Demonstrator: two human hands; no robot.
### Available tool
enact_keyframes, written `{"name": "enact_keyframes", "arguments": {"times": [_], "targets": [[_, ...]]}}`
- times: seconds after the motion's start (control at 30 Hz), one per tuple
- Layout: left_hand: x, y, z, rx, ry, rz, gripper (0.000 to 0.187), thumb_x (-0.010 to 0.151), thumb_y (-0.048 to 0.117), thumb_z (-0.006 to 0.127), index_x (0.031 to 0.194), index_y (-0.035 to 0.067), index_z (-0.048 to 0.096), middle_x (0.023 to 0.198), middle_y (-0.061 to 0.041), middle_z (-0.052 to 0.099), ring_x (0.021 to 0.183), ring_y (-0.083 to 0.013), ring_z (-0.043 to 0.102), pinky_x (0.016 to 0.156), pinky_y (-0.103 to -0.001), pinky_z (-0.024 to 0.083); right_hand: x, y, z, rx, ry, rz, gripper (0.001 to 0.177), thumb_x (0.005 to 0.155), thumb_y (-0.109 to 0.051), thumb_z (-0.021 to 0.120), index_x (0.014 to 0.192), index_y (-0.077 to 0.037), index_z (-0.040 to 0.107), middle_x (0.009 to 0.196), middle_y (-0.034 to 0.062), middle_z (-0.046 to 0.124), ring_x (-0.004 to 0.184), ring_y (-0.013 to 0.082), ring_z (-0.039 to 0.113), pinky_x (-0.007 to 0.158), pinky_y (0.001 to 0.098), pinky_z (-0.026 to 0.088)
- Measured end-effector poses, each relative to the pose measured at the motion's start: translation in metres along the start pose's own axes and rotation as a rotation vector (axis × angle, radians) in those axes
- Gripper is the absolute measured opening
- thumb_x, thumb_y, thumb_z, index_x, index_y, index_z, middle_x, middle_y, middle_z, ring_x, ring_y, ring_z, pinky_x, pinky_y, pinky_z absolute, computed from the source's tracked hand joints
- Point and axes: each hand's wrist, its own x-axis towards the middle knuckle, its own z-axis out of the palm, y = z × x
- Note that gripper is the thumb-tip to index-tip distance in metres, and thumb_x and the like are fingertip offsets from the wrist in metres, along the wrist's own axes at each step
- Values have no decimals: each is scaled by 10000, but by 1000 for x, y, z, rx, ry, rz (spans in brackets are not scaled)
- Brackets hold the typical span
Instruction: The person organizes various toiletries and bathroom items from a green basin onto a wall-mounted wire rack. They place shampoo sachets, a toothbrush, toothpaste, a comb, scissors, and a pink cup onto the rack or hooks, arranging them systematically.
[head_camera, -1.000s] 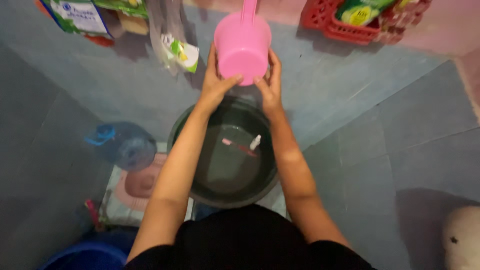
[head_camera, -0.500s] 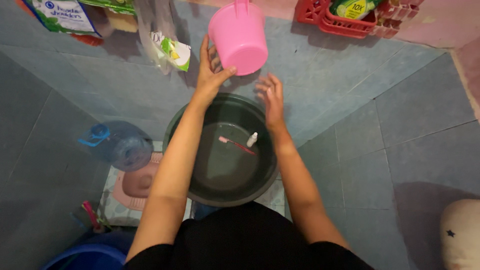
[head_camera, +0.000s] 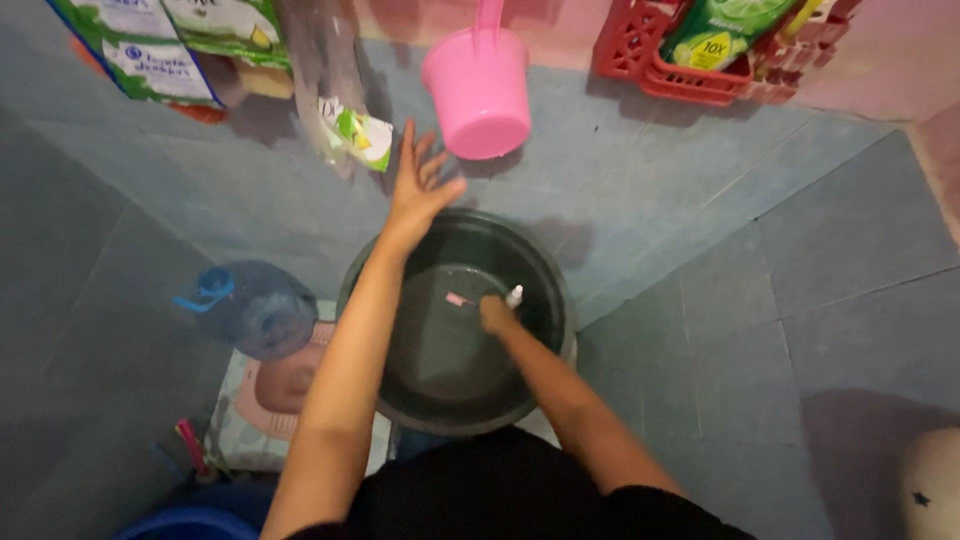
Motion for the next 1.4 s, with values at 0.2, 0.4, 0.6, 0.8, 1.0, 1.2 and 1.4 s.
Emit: {"name": "enact_keyframes", "arguments": {"times": [0.2, 0.4, 0.6, 0.8, 1.0, 1.2, 1.4], "targets": [[-62, 0, -31, 166, -81, -60, 975, 818, 91, 827, 1621, 116, 274, 1503, -109, 524, 1349, -234, 525, 1152, -405, 380, -4, 2, 23, -169, -9, 89, 167, 881, -69, 639, 1000, -54, 755, 1064, 186, 744, 985, 330, 744, 838, 440, 593], [-106, -16, -37, 126, -50, -121, 852, 814, 76, 813, 1551, 77, 386, 1449, -104, 564, 1280, -207, 562, 1096, -376, 425, -4, 3, 32, -202, -86, 143, 203, 912, -57, 611, 1056, -64, 754, 1092, 168, 754, 1028, 321, 732, 878, 439, 577], [-125, -19, -29, 182, -58, -226, 796, 801, 57, 810, 1505, 82, 441, 1396, -85, 598, 1246, -184, 586, 1046, -336, 444, -13, -4, 30, -112, 167, 138, 162, 901, -56, 619, 1031, -19, 707, 1017, 194, 740, 926, 347, 749, 778, 440, 600], [-127, -7, 2, 252, -244, -300, 560, 807, 91, 828, 1322, 48, 611, 1232, -66, 684, 1108, -152, 629, 918, -306, 495, -30, -14, -3, 151, 144, 124, 46, 786, -36, 703, 825, -49, 723, 899, 218, 719, 894, 388, 723, 755, 481, 570], [-108, 2, 76, 348, -434, -167, 281, 903, 190, 784, 1120, 33, 700, 1000, -42, 728, 900, -114, 666, 807, -271, 540, -106, 67, -110, 886, 214, -84, 203, 707, -66, 783, 884, -24, 692, 812, 72, 711, 747, 175, 684, 697, 343, 559], [-85, -18, 167, 344, -497, -216, 248, 922, 263, 759, 944, 26, 689, 846, -36, 694, 771, -116, 638, 677, -303, 513, -213, 120, -317, 1178, 816, -98, 149, 884, 13, 724, 1022, -11, 675, 890, 29, 713, 783, 107, 676, 730, 270, 580], [-56, -36, 242, 309, -547, 14, 213, 1007, 216, 671, 1073, 23, 733, 1015, -57, 732, 940, -135, 669, 827, -302, 523, -224, 124, -472, 1002, 1324, -249, 119, 968, 55, 700, 1075, 37, 652, 955, 75, 695, 815, 141, 674, 763, 290, 563]]}}
